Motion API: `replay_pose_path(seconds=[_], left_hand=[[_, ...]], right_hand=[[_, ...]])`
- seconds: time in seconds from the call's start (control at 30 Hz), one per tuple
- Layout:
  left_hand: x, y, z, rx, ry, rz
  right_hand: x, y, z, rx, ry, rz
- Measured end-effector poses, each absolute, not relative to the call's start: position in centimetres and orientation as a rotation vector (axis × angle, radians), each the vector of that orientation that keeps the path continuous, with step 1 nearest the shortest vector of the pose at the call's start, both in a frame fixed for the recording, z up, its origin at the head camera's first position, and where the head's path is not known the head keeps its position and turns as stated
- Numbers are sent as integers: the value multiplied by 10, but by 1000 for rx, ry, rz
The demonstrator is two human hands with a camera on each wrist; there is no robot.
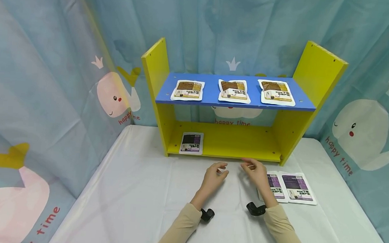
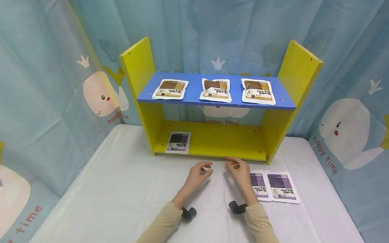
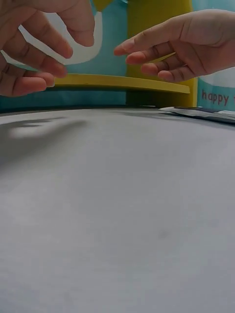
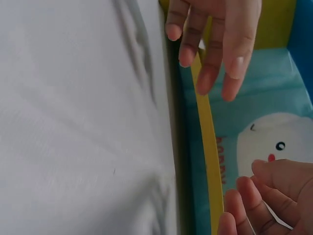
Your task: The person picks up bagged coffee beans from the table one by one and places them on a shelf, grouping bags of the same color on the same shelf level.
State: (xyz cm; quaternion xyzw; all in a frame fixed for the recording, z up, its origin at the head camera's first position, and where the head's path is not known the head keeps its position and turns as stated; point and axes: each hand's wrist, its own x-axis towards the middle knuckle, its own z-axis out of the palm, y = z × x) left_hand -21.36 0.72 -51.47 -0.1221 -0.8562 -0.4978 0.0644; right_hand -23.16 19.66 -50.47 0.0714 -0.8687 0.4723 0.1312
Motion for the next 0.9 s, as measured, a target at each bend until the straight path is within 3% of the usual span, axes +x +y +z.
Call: replay_pose_path(seconds=[0.9], left_hand=[[-187,49,-515,-510,-2800,-1571]], right_hand=[[-204,257,-509,50,-2597,1176]])
